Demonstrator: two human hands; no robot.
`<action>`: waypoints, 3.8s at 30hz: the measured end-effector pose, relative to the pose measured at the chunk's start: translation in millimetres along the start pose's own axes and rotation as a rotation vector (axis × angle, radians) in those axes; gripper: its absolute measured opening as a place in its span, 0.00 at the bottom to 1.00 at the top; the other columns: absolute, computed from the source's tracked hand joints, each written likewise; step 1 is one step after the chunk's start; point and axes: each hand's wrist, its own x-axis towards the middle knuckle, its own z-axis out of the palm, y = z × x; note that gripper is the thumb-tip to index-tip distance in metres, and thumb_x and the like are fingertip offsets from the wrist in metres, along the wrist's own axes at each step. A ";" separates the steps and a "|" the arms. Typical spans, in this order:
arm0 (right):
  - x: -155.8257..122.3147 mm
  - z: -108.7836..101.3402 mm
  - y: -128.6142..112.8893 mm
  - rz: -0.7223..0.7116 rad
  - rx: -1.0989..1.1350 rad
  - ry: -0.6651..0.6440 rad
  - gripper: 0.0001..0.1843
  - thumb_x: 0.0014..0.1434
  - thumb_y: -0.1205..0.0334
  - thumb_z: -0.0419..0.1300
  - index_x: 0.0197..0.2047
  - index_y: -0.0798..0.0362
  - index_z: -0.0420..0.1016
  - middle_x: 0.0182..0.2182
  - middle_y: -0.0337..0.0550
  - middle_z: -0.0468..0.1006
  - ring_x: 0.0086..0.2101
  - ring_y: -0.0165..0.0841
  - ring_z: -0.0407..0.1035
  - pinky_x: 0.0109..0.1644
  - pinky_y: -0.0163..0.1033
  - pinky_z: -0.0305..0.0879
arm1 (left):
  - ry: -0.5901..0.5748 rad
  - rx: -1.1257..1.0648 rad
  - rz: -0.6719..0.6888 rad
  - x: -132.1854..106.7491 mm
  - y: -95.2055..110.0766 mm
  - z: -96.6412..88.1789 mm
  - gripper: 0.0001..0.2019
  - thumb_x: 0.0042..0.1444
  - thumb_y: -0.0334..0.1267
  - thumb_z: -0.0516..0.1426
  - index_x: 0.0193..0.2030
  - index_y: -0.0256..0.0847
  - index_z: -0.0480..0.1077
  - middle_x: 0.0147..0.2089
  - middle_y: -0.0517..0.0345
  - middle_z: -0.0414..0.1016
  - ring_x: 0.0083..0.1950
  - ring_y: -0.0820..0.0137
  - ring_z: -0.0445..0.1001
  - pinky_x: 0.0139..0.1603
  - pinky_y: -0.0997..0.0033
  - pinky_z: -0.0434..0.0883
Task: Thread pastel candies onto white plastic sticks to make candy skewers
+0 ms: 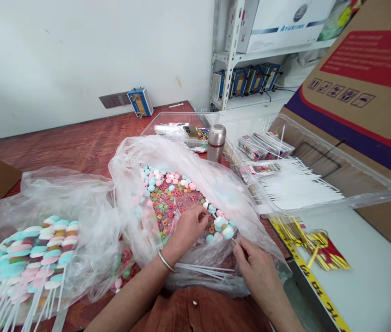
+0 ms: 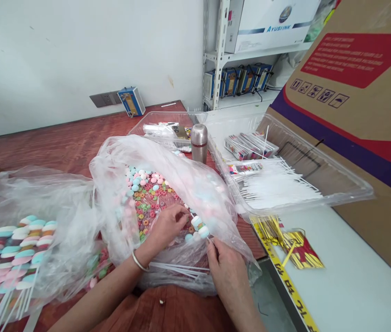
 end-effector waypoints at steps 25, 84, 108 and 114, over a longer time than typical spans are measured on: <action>-5.4 6.4 5.4 0.038 -0.035 -0.080 0.21 0.64 0.51 0.42 0.25 0.49 0.64 0.23 0.42 0.74 0.25 0.35 0.66 0.31 0.37 0.53 | -0.095 -0.415 -0.281 -4.2 -3.2 -4.5 0.07 0.55 0.32 0.58 0.39 0.38 0.77 0.34 0.55 0.79 0.36 0.67 0.76 0.40 0.67 0.72; -10.3 33.5 -17.6 -0.210 -0.017 0.084 0.20 0.69 0.57 0.42 0.38 0.51 0.73 0.30 0.46 0.81 0.29 0.38 0.75 0.31 0.37 0.66 | 0.026 -1.521 -0.468 -38.7 42.6 28.6 0.17 0.53 0.51 0.63 0.37 0.38 0.70 0.36 0.52 0.75 0.41 0.64 0.76 0.45 0.62 0.73; 13.3 0.0 6.9 0.207 0.447 0.162 0.27 0.56 0.41 0.52 0.33 0.55 0.82 0.30 0.50 0.83 0.35 0.46 0.75 0.41 0.45 0.71 | 0.046 0.226 0.192 16.7 7.6 3.6 0.10 0.52 0.26 0.56 0.41 0.38 0.71 0.47 0.47 0.72 0.52 0.58 0.68 0.53 0.57 0.67; 21.7 4.9 -21.2 0.075 0.705 0.118 0.22 0.59 0.46 0.57 0.47 0.54 0.78 0.40 0.47 0.83 0.40 0.41 0.75 0.46 0.41 0.70 | -0.142 -0.669 -0.228 -4.9 21.5 -12.9 0.12 0.51 0.38 0.62 0.40 0.38 0.67 0.37 0.55 0.75 0.36 0.70 0.74 0.37 0.70 0.71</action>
